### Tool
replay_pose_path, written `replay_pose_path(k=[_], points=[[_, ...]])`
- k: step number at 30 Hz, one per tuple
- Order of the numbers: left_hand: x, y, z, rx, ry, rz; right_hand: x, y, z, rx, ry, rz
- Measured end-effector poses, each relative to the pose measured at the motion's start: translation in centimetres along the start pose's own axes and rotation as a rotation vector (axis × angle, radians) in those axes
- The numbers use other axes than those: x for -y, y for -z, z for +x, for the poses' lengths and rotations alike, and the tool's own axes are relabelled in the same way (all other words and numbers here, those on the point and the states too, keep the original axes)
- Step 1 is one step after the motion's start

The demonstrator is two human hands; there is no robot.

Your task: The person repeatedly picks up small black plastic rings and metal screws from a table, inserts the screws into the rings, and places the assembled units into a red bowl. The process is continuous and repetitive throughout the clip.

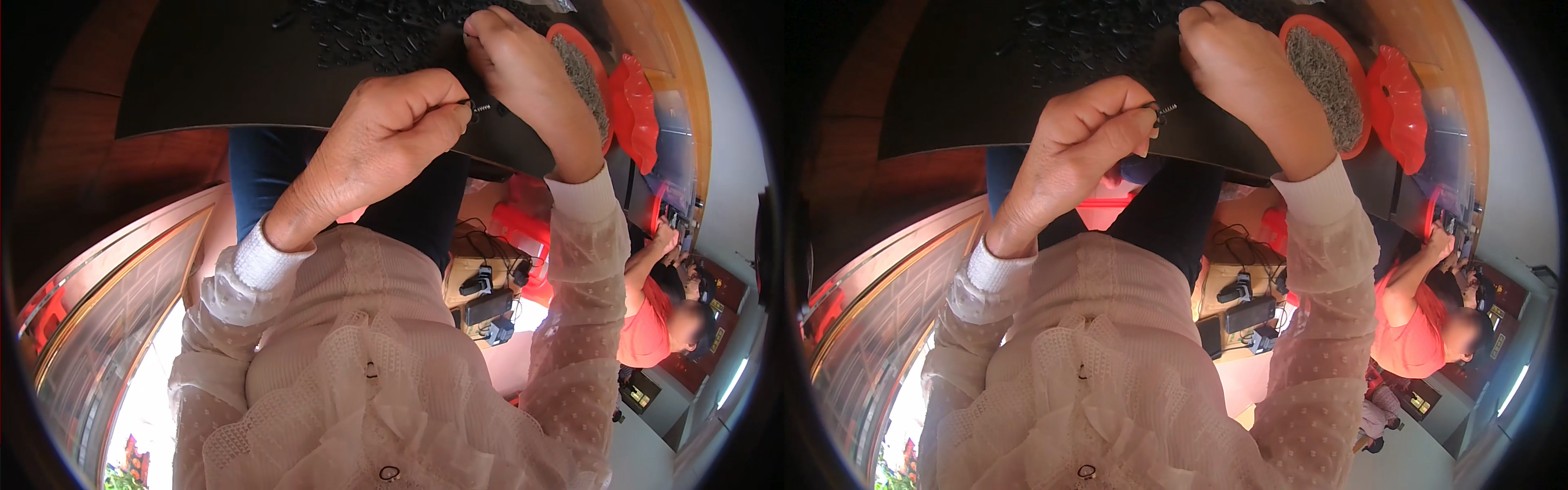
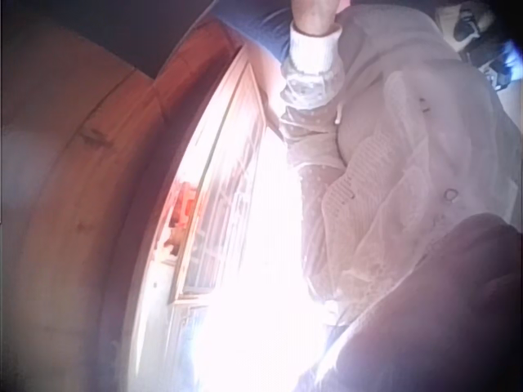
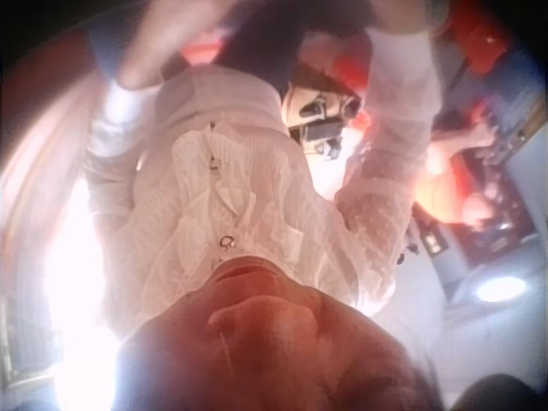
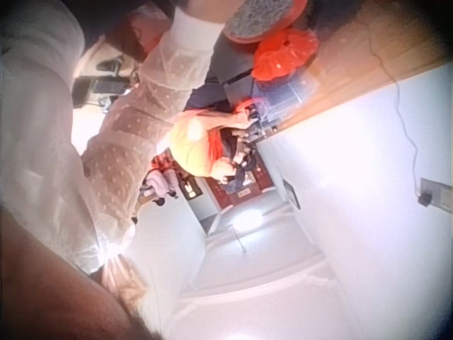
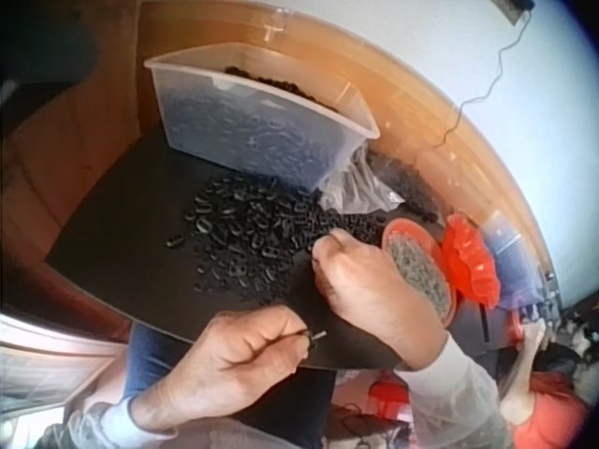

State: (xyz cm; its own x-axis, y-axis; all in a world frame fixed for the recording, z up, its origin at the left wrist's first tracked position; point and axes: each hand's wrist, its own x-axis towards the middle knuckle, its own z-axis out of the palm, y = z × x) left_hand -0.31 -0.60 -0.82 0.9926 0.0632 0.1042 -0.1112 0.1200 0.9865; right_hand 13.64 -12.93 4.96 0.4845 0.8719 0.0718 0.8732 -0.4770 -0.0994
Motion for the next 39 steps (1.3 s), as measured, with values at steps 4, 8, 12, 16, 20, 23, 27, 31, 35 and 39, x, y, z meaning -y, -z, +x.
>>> replay_pose_path(k=[4,8,12,16,20,23,27,31,35,39], points=[[-0.1,-0.1,0.0,-0.006,-0.024,0.004,0.5,0.0,0.0,-0.009,-0.027,-0.011],[-0.1,0.0,0.0,-0.016,-0.015,0.005,1.4,0.9,-0.3,-0.027,-0.125,0.304],[-0.2,0.0,0.0,-0.003,0.017,-0.039,0.0,-0.6,-1.8,-0.007,-0.256,0.617],[-0.2,0.0,0.0,-0.01,0.035,-0.031,0.8,-0.5,-2.9,-0.076,-0.253,0.781],[-0.2,-0.1,0.0,-0.016,0.03,-0.044,0.7,-0.8,-3.8,-0.1,-0.206,0.896],[-0.2,-0.1,0.1,-0.02,0.026,-0.068,0.8,-0.9,-4.3,-0.049,-0.256,1.081],[-0.3,-0.1,0.1,-0.029,0.015,-0.102,0.6,-1.1,-4.8,-0.021,-0.248,1.179],[0.1,0.0,0.2,-0.033,-0.015,-0.112,1.3,-0.6,-5.0,-0.001,-0.296,1.263],[-0.1,0.1,0.2,-0.036,-0.003,-0.095,1.4,-0.6,-5.1,-0.004,-0.281,1.268],[-0.2,0.1,0.2,-0.037,0.0,-0.098,1.2,-0.9,-5.3,-0.028,-0.296,1.364]])
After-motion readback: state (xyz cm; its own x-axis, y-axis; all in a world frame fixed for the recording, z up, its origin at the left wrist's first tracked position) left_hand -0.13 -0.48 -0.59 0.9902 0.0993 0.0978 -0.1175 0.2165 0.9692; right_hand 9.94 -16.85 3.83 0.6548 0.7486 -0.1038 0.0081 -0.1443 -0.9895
